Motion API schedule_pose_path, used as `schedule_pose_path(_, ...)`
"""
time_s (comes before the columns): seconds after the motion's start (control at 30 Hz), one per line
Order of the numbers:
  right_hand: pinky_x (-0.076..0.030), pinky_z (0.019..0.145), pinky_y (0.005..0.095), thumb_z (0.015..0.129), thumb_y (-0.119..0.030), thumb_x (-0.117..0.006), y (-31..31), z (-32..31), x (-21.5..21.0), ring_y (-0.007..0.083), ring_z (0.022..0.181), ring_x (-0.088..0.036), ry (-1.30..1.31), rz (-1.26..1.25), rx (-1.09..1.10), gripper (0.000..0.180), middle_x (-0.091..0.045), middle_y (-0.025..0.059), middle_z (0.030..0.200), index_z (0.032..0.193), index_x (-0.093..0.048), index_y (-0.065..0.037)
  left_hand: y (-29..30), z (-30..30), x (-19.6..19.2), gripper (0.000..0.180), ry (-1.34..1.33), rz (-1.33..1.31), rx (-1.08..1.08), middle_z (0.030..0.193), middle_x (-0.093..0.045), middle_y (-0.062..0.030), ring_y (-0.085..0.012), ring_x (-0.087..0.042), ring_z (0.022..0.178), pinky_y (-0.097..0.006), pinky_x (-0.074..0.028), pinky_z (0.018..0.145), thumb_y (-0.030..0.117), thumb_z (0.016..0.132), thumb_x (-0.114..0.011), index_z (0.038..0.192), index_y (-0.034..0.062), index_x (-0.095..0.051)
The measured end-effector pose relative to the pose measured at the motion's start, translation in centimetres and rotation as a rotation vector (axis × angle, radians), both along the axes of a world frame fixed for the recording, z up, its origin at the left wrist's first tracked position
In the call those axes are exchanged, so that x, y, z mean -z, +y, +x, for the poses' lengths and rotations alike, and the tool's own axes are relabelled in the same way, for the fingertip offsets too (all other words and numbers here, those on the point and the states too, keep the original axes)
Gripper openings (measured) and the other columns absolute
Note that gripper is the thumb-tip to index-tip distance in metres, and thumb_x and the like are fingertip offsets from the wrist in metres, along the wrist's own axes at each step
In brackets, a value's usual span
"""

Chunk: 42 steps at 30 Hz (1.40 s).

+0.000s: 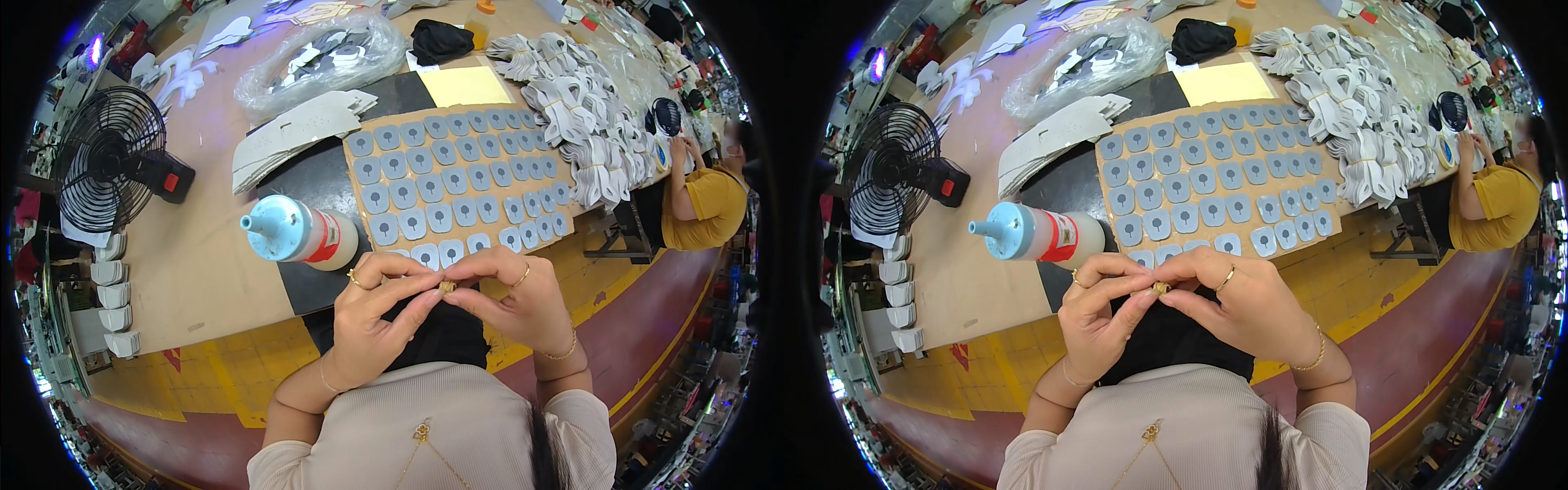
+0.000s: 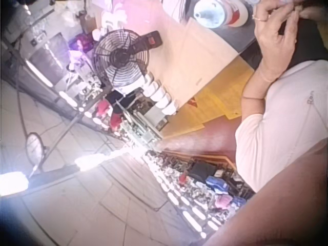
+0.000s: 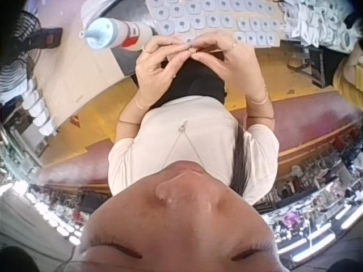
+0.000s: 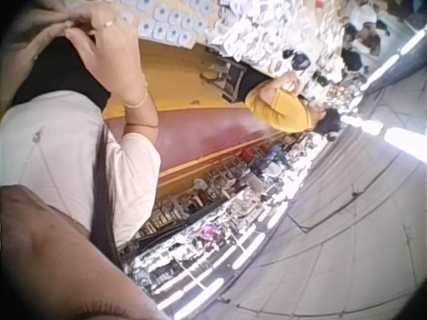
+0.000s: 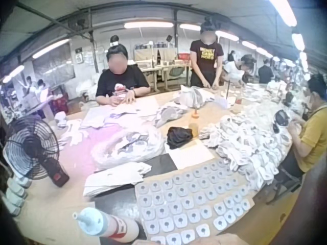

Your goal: The person arranges white foam pieces and small blue circular components on a cardboard sheet at a workbench. She picks up the components one by one and places them in rows, then briefly handles a squeeze bottle before returning to the assembly.

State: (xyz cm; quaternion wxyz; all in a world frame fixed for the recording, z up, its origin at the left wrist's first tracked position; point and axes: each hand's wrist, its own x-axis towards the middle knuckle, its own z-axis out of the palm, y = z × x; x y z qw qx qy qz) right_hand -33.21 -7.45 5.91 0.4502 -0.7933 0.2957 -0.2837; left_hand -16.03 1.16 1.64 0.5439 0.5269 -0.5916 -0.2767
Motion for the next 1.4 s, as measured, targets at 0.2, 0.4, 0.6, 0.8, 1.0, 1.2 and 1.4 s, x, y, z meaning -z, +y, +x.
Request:
schedule_pose_path(0.2,-0.052,0.063,0.0248,0.071,-0.002,-0.081,-0.2,0.5,0.0,0.0149,0.071,-0.067,-0.056,-0.046,-0.017,0.025,-0.069,0.0059,0.083,0.092,-0.069,-0.003,-0.3,0.0,0.5,0.017,0.671,0.190,0.113,0.100,-0.064,-0.0096,-0.0175,-0.061,0.090,-0.030,-0.051,0.080,0.003,0.090,-0.065,0.106,-0.0022,-0.066)
schedule_pose_path(0.4,-0.050,0.059,0.0267,0.072,-0.004,-0.080,-0.9,0.4,0.8,0.0178,0.069,-0.065,-0.123,-0.240,-0.026,0.025,-0.068,0.0059,0.083,0.094,-0.070,-0.005,-0.5,0.5,0.6,0.019,1.209,0.331,0.282,0.105,-0.064,-0.0140,-0.0207,-0.064,0.095,-0.033,-0.052,0.089,0.001,0.092,-0.061,0.109,-0.0070,-0.060)
schedule_pose_path(0.6,-0.049,0.059,0.0263,0.071,-0.001,-0.078,-0.6,0.3,1.1,0.0176,0.070,-0.064,-0.063,-0.286,0.001,0.021,-0.067,0.0047,0.081,0.091,-0.071,-0.006,-0.3,0.2,0.6,0.015,0.921,0.187,0.197,0.104,-0.065,-0.0152,-0.0202,-0.064,0.097,-0.033,-0.052,0.090,-0.004,0.091,-0.061,0.106,-0.0068,-0.062)
schedule_pose_path(0.8,-0.043,0.057,0.0282,0.071,-0.004,-0.078,-0.9,0.2,1.0,0.0167,0.066,-0.060,-0.023,-0.401,-0.030,0.020,-0.065,0.0023,0.079,0.089,-0.070,-0.008,-0.1,0.5,1.0,0.016,0.705,0.115,0.162,0.102,-0.066,-0.0138,-0.0166,-0.064,0.093,-0.029,-0.052,0.085,-0.006,0.088,-0.064,0.104,-0.0046,-0.064)
schedule_pose_path(1.0,-0.040,0.057,0.0284,0.070,-0.003,-0.077,-0.8,0.5,1.4,0.0170,0.064,-0.058,-0.059,-0.382,-0.022,0.020,-0.063,0.0008,0.077,0.086,-0.067,-0.010,0.2,0.8,0.8,0.020,0.558,0.183,0.146,0.098,-0.066,-0.0117,-0.0154,-0.064,0.090,-0.027,-0.052,0.082,-0.005,0.085,-0.068,0.105,-0.0028,-0.065)
schedule_pose_path(1.2,-0.042,0.059,0.0286,0.069,-0.001,-0.073,-0.9,0.6,1.5,0.0163,0.064,-0.057,-0.190,-0.283,0.001,0.017,-0.062,0.0016,0.076,0.080,-0.063,-0.009,0.4,0.8,0.3,0.022,0.630,0.102,0.172,0.100,-0.066,-0.0135,-0.0172,-0.064,0.090,-0.030,-0.053,0.082,-0.010,0.084,-0.066,0.105,-0.0048,-0.065)
schedule_pose_path(1.4,-0.044,0.060,0.0284,0.069,-0.001,-0.075,-1.5,-0.5,1.8,0.0160,0.067,-0.056,-0.319,-0.165,0.001,0.017,-0.061,0.0029,0.075,0.080,-0.064,-0.007,0.3,0.7,0.5,0.019,0.805,0.091,0.206,0.100,-0.065,-0.0164,-0.0188,-0.064,0.091,-0.031,-0.053,0.084,-0.013,0.085,-0.062,0.103,-0.0079,-0.063)
